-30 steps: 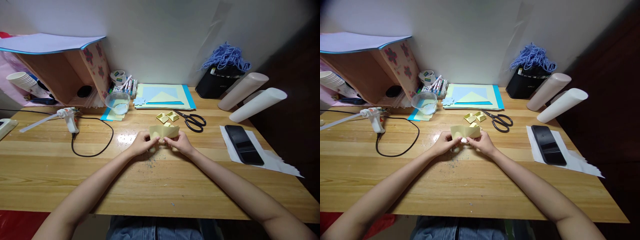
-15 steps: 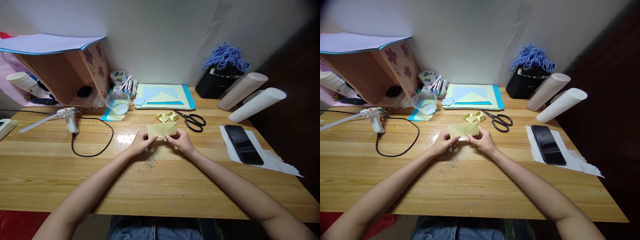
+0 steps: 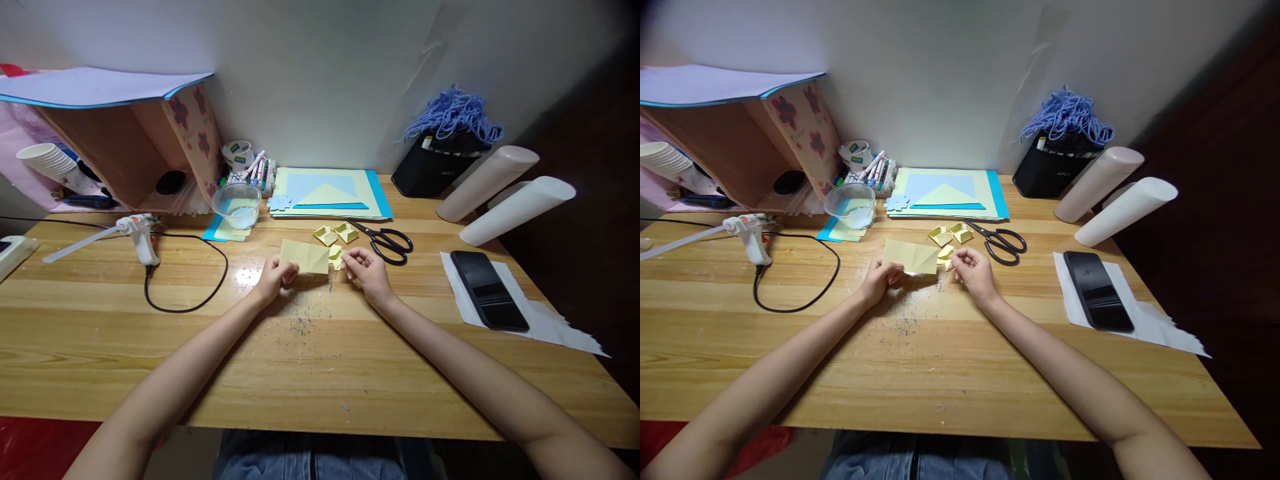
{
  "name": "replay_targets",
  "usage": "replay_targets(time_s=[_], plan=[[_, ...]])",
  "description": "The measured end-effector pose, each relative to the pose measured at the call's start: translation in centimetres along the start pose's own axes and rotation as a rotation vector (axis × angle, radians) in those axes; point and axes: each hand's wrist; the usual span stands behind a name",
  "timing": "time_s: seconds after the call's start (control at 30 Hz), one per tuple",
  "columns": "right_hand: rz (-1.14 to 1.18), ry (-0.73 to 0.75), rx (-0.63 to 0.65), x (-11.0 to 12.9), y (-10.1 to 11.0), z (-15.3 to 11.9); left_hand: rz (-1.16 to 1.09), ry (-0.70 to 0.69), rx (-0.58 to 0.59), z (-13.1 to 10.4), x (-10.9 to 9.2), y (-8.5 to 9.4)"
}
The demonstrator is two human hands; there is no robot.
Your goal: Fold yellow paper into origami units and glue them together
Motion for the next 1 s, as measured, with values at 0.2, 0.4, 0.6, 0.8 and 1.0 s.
replay_targets(time_s=[0.2, 0.4, 0.6, 0.8, 1.0], plan=[[-0.016, -0.032, 0.211, 0.7, -0.2, -0.2, -0.026, 0.099, 0.045, -0.1, 0.1, 0.2], [-0.045, -0.043, 0.321, 0.4, -0.1, -0.3, 0.092, 0.112, 0.010, -0.3, 0.1, -0.4], [-0.027, -0.057, 0.183, 0.0, -0.2, -0.2, 0.426, -0.182, -0.209, 0.1, 0.1, -0.7], [-0.118, 0.070, 0.045, 0.2, -0.4, -0.7, 0.950, -0.805, -0.267, -0.7, -0.3, -1.2], [-0.166, 0.159, 0.013, 0.0, -0.5, -0.7, 1.245, -0.847, 0.178, -1.2, 0.1, -2.0]])
Point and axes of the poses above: each hand's wrist, its own z-axis towards the middle knuckle, its own y-axis out of the back of the hand, x = y × z, and after that the axes turned 9 degrees about -z, right-handed
